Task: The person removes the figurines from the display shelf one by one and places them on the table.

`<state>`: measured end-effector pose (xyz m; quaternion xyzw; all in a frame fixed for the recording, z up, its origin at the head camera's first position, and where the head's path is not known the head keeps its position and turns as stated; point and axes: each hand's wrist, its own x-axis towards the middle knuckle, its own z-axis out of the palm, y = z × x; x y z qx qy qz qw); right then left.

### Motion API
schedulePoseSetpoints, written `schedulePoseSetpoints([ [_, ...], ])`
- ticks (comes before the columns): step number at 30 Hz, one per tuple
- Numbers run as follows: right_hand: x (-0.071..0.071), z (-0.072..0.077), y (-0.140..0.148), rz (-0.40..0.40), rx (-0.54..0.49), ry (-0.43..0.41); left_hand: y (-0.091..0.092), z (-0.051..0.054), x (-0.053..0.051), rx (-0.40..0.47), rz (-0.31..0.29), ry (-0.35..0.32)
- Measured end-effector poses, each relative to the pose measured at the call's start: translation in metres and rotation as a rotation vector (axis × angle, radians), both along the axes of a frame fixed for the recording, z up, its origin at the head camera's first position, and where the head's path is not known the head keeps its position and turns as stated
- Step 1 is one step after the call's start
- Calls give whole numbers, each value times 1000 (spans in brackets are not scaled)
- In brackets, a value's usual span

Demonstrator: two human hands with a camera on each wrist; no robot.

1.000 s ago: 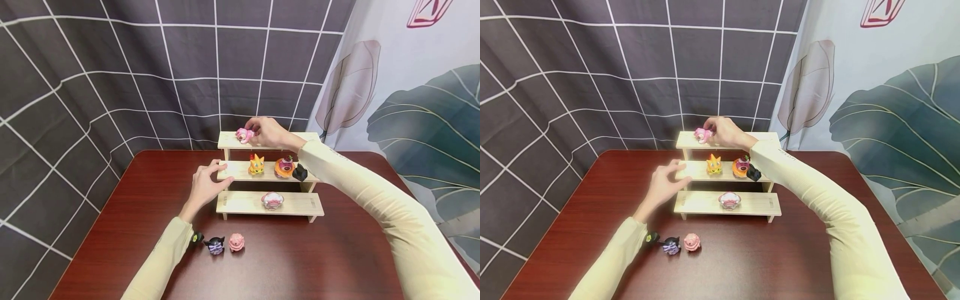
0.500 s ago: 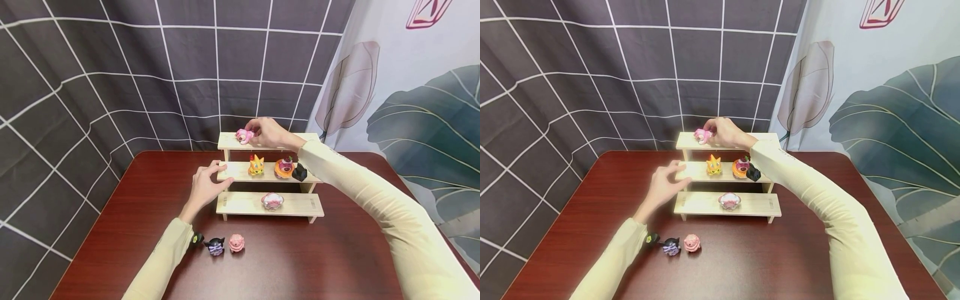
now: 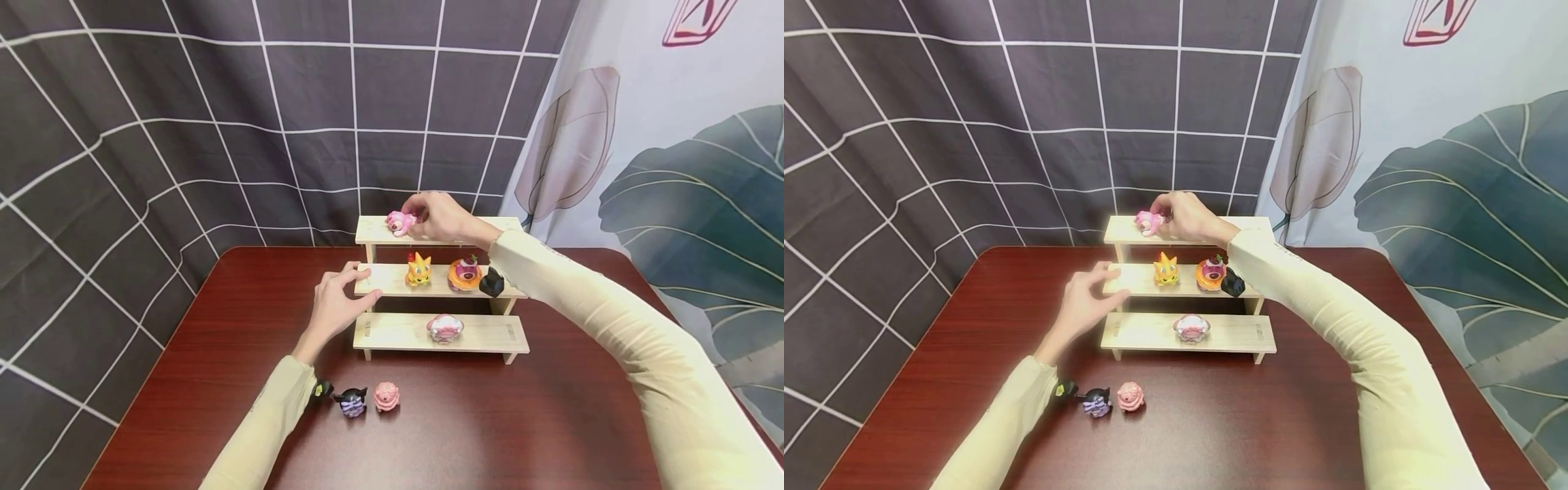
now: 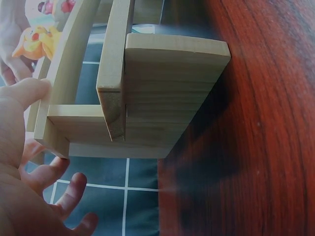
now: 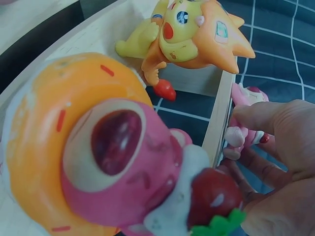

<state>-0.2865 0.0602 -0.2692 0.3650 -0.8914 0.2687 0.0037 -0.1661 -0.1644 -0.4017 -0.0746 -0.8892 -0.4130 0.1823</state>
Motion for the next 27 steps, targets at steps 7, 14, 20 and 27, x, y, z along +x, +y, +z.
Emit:
schedulePoseSetpoints([
  [7,2,3,4,-3,-1,5,0,0,0,0,-1,-7],
  [14,6,9,7,-16,1,5,0,0,1,7,-1,-17],
  [20,11,12,11,-33,-12,1,0,0,1,3,3,-19],
  [27,19,17,17,-31,-33,4,1,2,3,8,2,-19],
])
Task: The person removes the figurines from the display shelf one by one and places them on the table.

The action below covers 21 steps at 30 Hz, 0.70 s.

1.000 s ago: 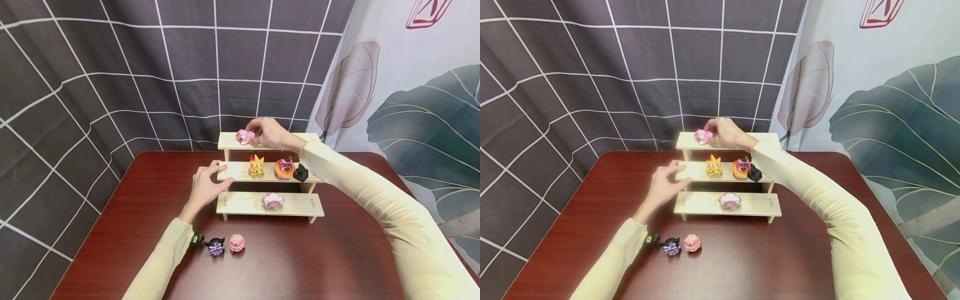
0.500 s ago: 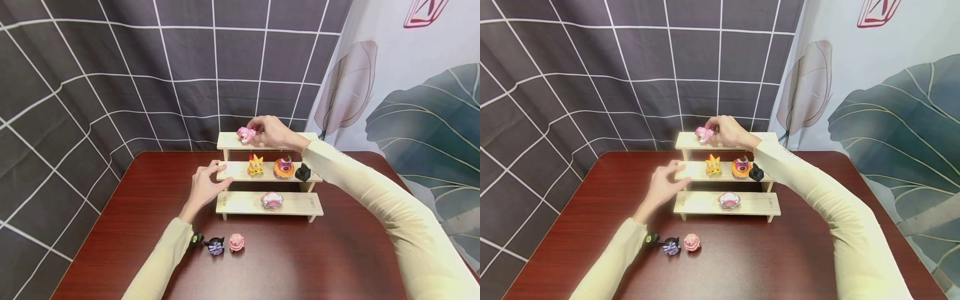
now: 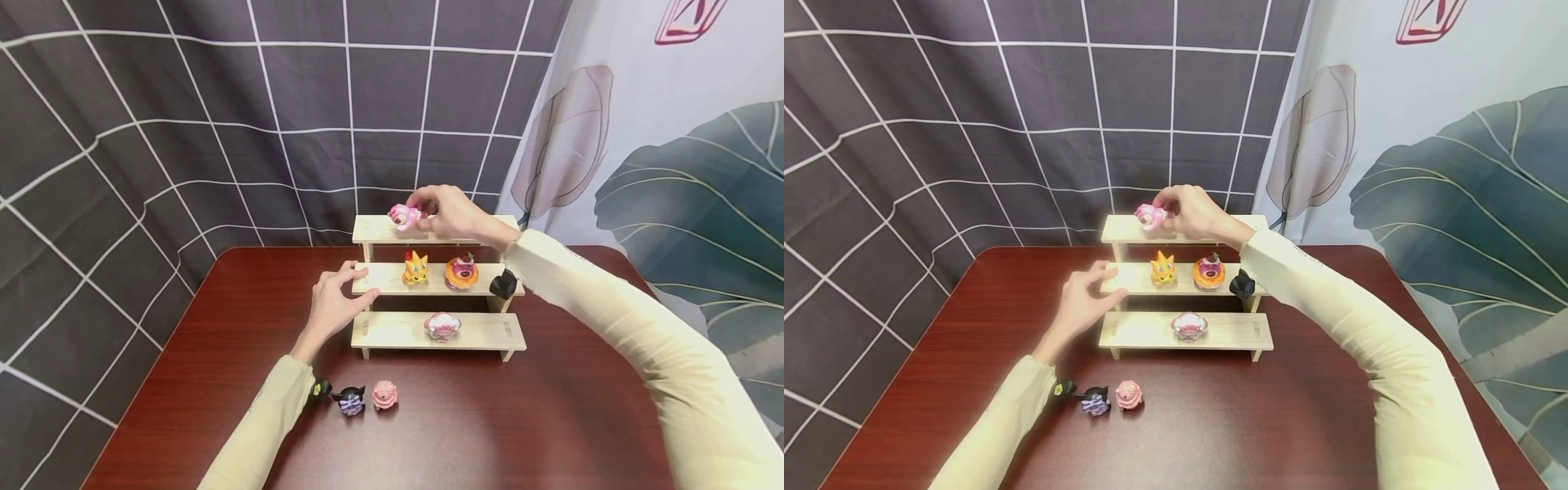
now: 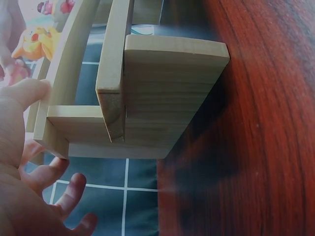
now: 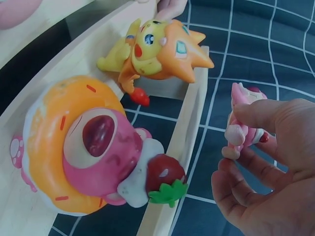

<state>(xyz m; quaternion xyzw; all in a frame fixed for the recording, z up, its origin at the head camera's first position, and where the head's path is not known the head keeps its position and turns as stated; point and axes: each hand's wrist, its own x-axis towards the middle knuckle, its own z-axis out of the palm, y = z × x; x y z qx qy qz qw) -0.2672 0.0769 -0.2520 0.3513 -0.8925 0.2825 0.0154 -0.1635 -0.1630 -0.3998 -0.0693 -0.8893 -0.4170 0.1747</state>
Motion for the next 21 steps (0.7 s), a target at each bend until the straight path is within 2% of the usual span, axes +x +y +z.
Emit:
schedulePoseSetpoints([
  [10,10,5,8,26,-35,19,-1,0,-1,3,-1,-8],
  [17,14,4,16,69,-58,86,-1,-2,-2,-1,2,-3],
  [21,18,4,20,80,-68,95,-1,-2,-2,1,2,4],
])
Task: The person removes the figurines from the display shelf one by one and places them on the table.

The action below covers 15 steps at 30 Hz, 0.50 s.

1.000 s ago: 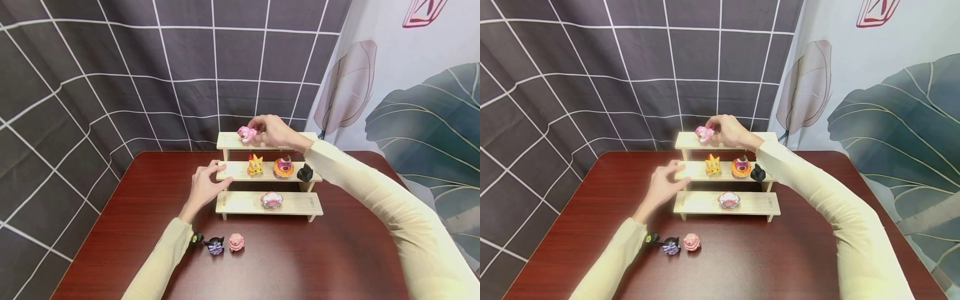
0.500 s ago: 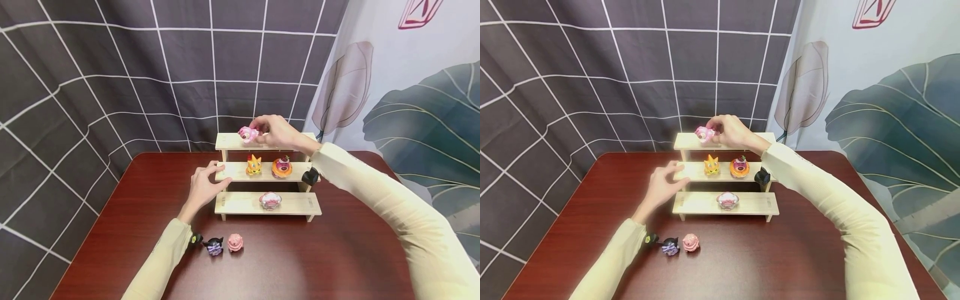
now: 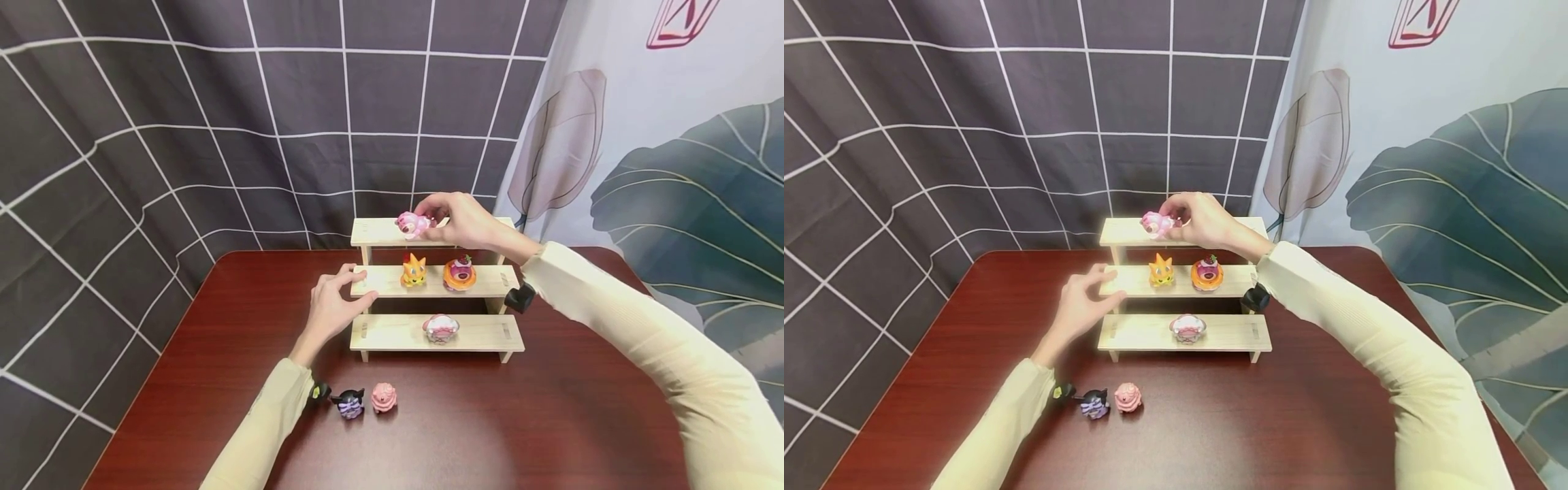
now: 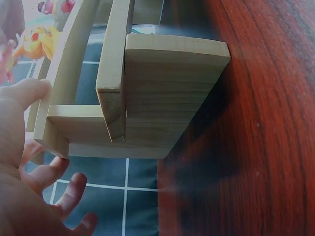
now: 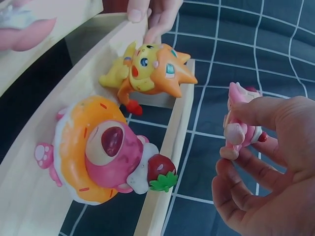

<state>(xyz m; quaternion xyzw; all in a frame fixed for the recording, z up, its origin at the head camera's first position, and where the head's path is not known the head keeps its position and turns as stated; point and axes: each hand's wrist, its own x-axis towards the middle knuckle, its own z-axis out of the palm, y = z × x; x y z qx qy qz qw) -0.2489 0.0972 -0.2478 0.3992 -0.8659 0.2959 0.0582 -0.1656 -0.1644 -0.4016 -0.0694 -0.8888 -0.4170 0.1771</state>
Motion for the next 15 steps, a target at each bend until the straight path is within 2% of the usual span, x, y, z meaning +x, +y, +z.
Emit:
schedulePoseSetpoints([
  [10,15,2,8,-4,-1,-3,0,1,1,3,-2,12],
  [15,19,0,11,-33,3,-30,0,1,1,3,-2,16],
])
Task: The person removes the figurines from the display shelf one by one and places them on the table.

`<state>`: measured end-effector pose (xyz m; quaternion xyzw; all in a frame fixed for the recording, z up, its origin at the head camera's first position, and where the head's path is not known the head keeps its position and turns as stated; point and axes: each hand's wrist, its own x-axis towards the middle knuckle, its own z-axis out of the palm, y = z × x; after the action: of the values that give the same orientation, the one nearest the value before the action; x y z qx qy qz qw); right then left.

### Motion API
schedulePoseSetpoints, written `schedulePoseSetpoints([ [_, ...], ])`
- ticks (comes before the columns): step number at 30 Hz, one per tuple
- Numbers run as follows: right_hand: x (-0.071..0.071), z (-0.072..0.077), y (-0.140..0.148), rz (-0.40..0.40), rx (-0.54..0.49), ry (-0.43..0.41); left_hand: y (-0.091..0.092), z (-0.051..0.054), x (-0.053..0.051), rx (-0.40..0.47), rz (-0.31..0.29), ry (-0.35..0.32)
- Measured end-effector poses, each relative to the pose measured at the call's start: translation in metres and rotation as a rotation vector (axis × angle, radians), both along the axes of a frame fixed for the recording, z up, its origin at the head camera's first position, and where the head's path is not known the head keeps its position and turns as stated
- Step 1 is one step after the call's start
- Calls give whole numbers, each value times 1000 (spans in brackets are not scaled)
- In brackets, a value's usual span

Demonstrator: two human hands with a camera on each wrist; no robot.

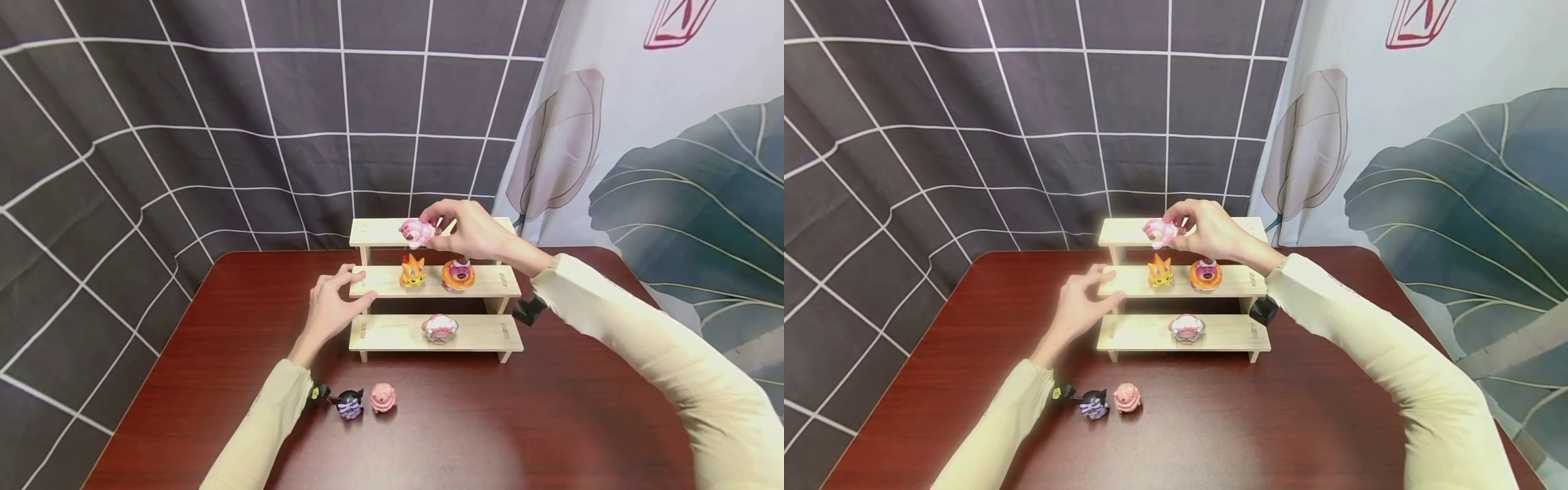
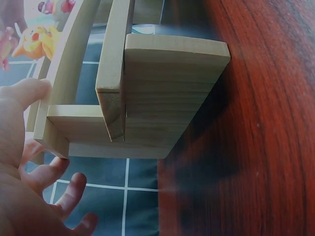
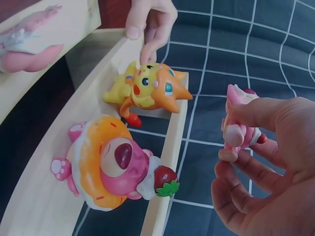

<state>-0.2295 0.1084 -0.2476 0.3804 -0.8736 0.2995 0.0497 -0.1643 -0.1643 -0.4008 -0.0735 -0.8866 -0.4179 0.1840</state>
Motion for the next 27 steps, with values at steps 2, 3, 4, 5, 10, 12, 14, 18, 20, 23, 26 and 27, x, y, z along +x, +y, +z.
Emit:
schedulePoseSetpoints([
  [2,2,0,2,-11,0,-16,0,0,0,-3,-1,4],
  [3,4,0,2,-11,-1,-23,0,-1,0,-5,-1,8],
  [4,5,0,3,-10,-1,-26,0,-1,0,-7,-1,10],
  [5,6,0,3,-9,-2,-29,0,-1,-1,-7,-2,11],
  [10,12,-2,6,-7,-3,-38,0,0,0,-4,-5,12],
  [12,14,-3,6,-2,-7,-35,0,0,0,-2,-4,12],
  [14,16,-5,7,8,-20,-23,0,0,0,-2,-3,11],
  [18,19,-8,10,30,-46,1,0,0,0,-3,-3,11],
  [20,21,-10,11,41,-65,1,1,0,0,-1,-5,10],
  [23,24,-12,13,64,-87,5,1,1,1,2,-8,10],
  [26,29,-14,14,86,-97,21,1,1,0,0,-7,9],
  [27,30,-14,14,91,-98,24,1,1,0,-2,-5,9],
])
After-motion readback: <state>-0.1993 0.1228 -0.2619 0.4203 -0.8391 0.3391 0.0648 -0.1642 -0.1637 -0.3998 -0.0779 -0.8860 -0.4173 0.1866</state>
